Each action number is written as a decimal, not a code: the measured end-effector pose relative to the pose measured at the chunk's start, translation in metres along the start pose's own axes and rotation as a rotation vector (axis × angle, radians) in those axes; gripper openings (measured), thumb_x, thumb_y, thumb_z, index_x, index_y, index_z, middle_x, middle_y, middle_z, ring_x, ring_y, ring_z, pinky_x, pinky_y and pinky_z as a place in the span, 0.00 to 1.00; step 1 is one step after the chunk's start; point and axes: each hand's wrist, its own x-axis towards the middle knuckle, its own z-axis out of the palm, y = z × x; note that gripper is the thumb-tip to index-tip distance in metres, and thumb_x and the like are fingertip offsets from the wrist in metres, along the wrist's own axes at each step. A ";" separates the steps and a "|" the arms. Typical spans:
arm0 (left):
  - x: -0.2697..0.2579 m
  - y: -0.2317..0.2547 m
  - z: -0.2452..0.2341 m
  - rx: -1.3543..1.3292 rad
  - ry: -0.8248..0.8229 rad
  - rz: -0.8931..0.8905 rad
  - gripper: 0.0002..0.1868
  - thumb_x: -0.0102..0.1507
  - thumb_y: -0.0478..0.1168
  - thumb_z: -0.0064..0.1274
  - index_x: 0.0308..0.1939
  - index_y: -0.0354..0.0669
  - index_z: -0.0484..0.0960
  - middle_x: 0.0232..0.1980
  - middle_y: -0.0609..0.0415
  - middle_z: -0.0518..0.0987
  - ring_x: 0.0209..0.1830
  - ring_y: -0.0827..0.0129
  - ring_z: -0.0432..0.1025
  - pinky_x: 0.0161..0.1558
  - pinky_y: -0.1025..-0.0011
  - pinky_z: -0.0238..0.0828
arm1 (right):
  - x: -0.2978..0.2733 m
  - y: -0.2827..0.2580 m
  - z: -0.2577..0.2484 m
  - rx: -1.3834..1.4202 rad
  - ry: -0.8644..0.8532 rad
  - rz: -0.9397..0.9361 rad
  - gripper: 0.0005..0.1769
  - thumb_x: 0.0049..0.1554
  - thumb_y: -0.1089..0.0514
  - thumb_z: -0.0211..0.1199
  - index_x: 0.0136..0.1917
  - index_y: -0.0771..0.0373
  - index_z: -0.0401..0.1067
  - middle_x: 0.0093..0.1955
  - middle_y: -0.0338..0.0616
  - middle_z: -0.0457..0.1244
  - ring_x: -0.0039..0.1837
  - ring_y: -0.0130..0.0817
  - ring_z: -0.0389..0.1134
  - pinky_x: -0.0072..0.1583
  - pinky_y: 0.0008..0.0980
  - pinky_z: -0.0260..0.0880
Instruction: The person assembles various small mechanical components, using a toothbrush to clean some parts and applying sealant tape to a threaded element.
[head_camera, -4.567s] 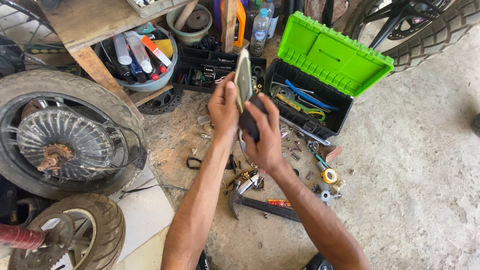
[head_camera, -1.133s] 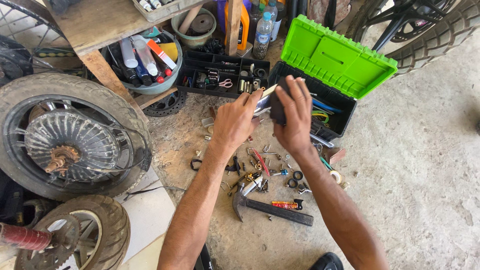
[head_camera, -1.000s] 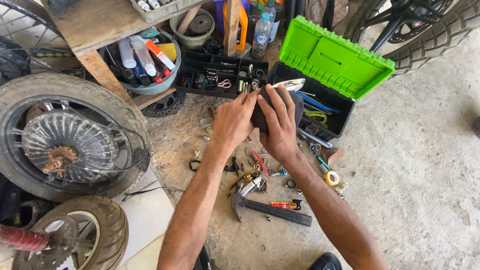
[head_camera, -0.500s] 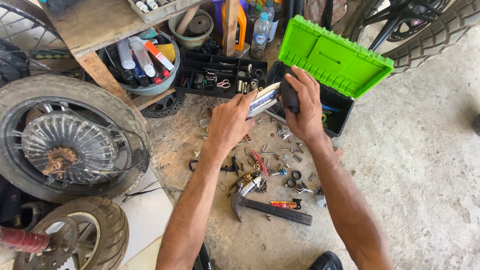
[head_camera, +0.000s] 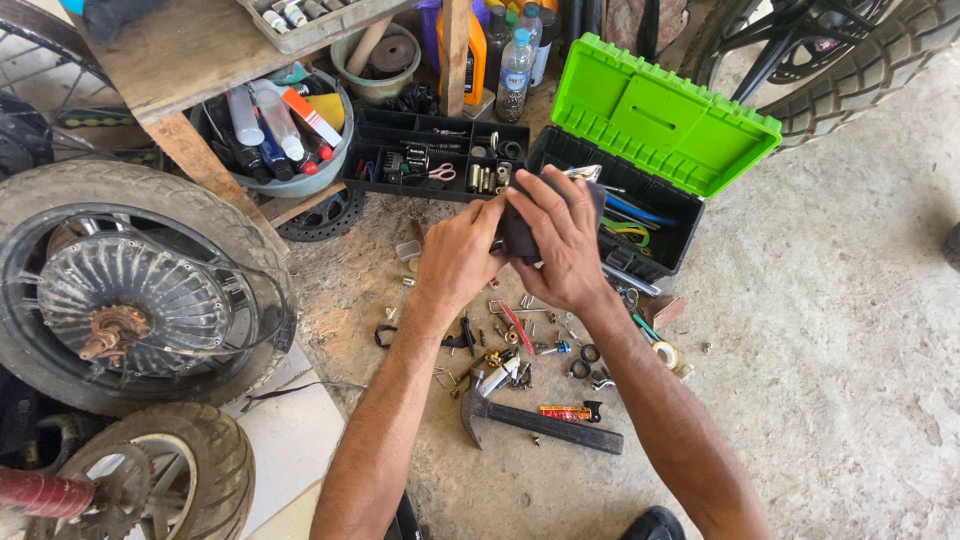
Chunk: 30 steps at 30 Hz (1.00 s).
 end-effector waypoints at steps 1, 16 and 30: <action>0.001 0.001 0.000 0.000 0.000 -0.001 0.37 0.52 0.36 0.70 0.64 0.37 0.72 0.46 0.44 0.81 0.38 0.49 0.80 0.39 0.57 0.79 | 0.002 0.005 0.002 -0.090 0.027 -0.003 0.44 0.45 0.60 0.70 0.74 0.61 0.61 0.77 0.52 0.54 0.79 0.57 0.51 0.77 0.64 0.44; -0.010 -0.010 0.005 0.009 -0.044 -0.020 0.35 0.51 0.36 0.71 0.61 0.37 0.74 0.48 0.43 0.83 0.40 0.54 0.82 0.41 0.60 0.81 | -0.002 0.009 0.012 -0.084 0.095 0.060 0.39 0.52 0.67 0.68 0.75 0.63 0.60 0.77 0.55 0.56 0.79 0.56 0.55 0.79 0.56 0.53; -0.013 -0.025 0.009 -0.006 -0.064 -0.069 0.36 0.51 0.38 0.72 0.62 0.39 0.75 0.50 0.42 0.83 0.42 0.54 0.82 0.43 0.62 0.81 | -0.025 0.063 0.024 -0.008 0.162 0.139 0.31 0.62 0.68 0.66 0.75 0.62 0.60 0.77 0.57 0.56 0.78 0.53 0.58 0.77 0.53 0.61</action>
